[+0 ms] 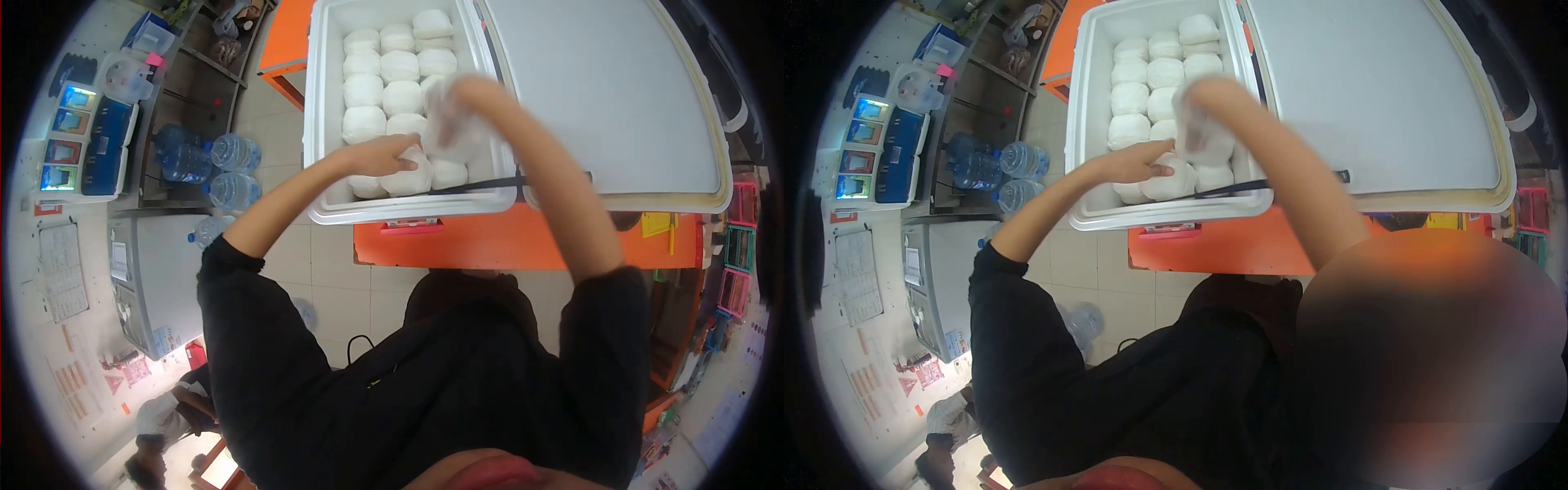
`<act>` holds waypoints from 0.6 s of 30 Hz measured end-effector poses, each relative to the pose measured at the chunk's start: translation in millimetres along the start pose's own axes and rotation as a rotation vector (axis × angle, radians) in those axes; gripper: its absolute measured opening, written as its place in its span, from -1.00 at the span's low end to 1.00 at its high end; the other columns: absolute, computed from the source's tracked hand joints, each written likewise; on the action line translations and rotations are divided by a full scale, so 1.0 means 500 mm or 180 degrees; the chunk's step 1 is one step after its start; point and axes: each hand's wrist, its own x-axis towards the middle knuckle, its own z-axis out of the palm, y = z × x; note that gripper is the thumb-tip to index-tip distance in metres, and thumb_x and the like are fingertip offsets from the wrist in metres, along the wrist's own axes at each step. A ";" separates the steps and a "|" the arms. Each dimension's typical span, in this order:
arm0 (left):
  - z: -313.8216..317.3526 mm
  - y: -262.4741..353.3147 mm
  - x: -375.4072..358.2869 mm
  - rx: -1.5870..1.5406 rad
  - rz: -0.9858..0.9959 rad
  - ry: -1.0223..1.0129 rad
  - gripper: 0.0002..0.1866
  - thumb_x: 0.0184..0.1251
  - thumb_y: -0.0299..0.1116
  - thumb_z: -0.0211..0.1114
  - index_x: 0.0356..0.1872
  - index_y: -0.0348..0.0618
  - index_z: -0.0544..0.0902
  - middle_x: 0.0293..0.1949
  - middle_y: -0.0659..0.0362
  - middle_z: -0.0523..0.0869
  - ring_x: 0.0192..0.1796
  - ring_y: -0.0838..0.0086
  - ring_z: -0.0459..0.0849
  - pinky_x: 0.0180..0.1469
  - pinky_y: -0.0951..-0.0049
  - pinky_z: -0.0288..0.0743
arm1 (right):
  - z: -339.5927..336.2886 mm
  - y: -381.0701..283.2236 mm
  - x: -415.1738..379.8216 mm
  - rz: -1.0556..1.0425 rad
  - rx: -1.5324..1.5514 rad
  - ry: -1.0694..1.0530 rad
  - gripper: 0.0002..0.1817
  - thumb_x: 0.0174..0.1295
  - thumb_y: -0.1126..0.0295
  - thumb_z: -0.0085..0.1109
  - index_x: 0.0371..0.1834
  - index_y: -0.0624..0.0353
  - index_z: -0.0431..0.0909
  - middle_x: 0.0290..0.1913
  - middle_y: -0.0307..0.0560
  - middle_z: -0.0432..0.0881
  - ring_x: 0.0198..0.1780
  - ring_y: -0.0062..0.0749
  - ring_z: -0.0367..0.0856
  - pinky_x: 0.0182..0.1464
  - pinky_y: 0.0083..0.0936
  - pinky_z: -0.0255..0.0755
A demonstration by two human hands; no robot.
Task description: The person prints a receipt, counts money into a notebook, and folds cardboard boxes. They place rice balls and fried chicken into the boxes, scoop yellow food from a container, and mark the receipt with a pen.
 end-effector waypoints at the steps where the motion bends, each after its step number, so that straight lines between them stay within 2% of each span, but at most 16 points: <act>1: -0.003 -0.019 0.004 -0.0589 -0.0062 0.0251 -0.05 0.05 0.21 0.40 0.30 -0.30 0.29 0.14 -0.22 0.49 0.22 -0.03 0.45 0.26 0.14 0.32 | -0.046 0.023 0.009 -0.0014 -0.0052 -0.0015 -0.50 -0.16 0.12 0.49 -0.13 0.11 0.67 -0.17 0.04 0.71 -0.14 -0.11 0.68 -0.13 -0.21 0.52; 2: -0.004 -0.027 0.006 -0.0550 -0.0058 0.0305 -0.05 0.05 0.21 0.40 0.30 -0.30 0.29 0.14 -0.22 0.49 0.22 -0.03 0.45 0.26 0.14 0.32 | -0.087 0.048 0.027 -0.0013 -0.0029 0.0013 -0.49 -0.16 0.11 0.50 -0.13 0.11 0.66 -0.19 0.03 0.71 -0.16 -0.12 0.68 -0.15 -0.22 0.52; 3: 0.000 -0.026 0.008 0.0002 -0.0320 0.0173 -0.04 0.01 0.27 0.39 0.23 -0.36 0.37 0.13 -0.24 0.52 0.20 -0.02 0.50 0.25 0.17 0.34 | -0.118 0.087 0.048 -0.0009 -0.0062 0.0089 -0.49 -0.16 0.11 0.50 -0.13 0.11 0.66 -0.19 0.03 0.71 -0.16 -0.12 0.68 -0.15 -0.22 0.52; 4: 0.000 -0.021 0.010 0.0554 -0.0590 0.0064 -0.02 -0.03 0.33 0.38 0.16 -0.43 0.45 0.13 -0.25 0.56 0.18 -0.01 0.54 0.24 0.20 0.36 | -0.144 0.150 0.073 -0.0452 0.0824 0.0189 -0.42 -0.19 0.07 0.50 -0.07 0.11 0.63 -0.11 0.09 0.67 -0.08 -0.10 0.65 -0.10 -0.19 0.52; 5: -0.004 -0.011 0.012 0.0408 -0.0702 0.0064 -0.02 -0.07 0.34 0.39 0.12 -0.45 0.49 0.15 -0.26 0.54 0.18 -0.01 0.54 0.24 0.22 0.37 | -0.174 0.188 0.092 -0.0920 0.1686 0.0300 -0.34 -0.22 0.04 0.51 -0.01 0.11 0.60 -0.04 0.14 0.62 0.00 -0.09 0.62 -0.05 -0.16 0.52; 6: -0.003 -0.003 0.011 0.0264 -0.0809 0.0068 -0.01 -0.11 0.35 0.41 0.07 -0.48 0.54 0.17 -0.26 0.53 0.18 -0.02 0.55 0.25 0.23 0.37 | -0.184 0.208 0.122 -0.1082 0.1943 0.0723 -0.32 -0.24 0.04 0.51 0.00 0.11 0.59 -0.02 0.14 0.60 0.01 -0.07 0.61 -0.04 -0.16 0.51; 8: -0.005 -0.013 0.008 0.0168 -0.0570 0.0175 0.08 -0.06 0.38 0.36 0.22 -0.49 0.40 0.16 -0.31 0.52 0.19 -0.06 0.54 0.24 0.21 0.38 | -0.198 0.227 0.187 -0.0747 0.1635 0.1706 -0.29 -0.26 0.03 0.52 0.04 0.10 0.58 0.03 0.15 0.56 0.03 -0.05 0.59 -0.02 -0.16 0.51; 10: 0.010 -0.056 0.029 0.0262 -0.0507 -0.0016 0.19 -0.06 0.43 0.32 0.33 -0.49 0.23 0.16 -0.36 0.51 0.23 -0.09 0.50 0.26 0.22 0.37 | -0.202 0.234 0.252 -0.0295 0.1298 0.2164 -0.25 -0.28 0.02 0.53 0.07 0.08 0.56 0.07 0.15 0.52 0.05 -0.02 0.58 0.00 -0.16 0.51; 12: 0.004 -0.009 0.009 0.0787 -0.0435 -0.0005 0.26 -0.07 0.46 0.30 0.38 -0.49 0.09 0.19 -0.38 0.48 0.31 -0.11 0.42 0.28 0.19 0.34 | -0.207 0.224 0.294 0.0001 0.1029 0.2148 -0.21 -0.30 0.01 0.54 0.10 0.07 0.55 0.11 0.16 0.47 0.07 0.00 0.56 0.02 -0.16 0.50; 13: -0.008 0.003 0.008 0.0356 -0.0637 -0.0202 0.27 -0.17 0.47 0.36 0.35 -0.44 0.16 0.19 -0.32 0.49 0.31 -0.11 0.41 0.29 0.13 0.30 | -0.206 0.217 0.302 0.0070 0.0906 0.2060 -0.19 -0.31 0.01 0.55 0.12 0.06 0.54 0.13 0.16 0.45 0.08 0.02 0.55 0.03 -0.15 0.50; 17: -0.018 0.029 -0.007 0.0575 -0.0659 -0.0128 0.21 -0.24 0.45 0.41 0.30 -0.37 0.26 0.09 -0.26 0.56 0.25 -0.06 0.45 0.25 0.11 0.32 | -0.201 0.189 0.312 0.0014 0.0517 0.1548 -0.10 -0.36 -0.01 0.57 0.18 0.04 0.51 0.22 0.17 0.37 0.12 0.07 0.52 0.08 -0.15 0.50; 18: -0.013 0.033 -0.011 0.0674 -0.0602 0.0076 0.17 -0.27 0.43 0.43 0.25 -0.34 0.32 0.05 -0.23 0.58 0.20 -0.01 0.48 0.23 0.12 0.34 | -0.201 0.182 0.309 -0.0026 0.0443 0.1448 -0.08 -0.37 -0.01 0.58 0.20 0.03 0.50 0.24 0.17 0.35 0.13 0.08 0.52 0.09 -0.15 0.49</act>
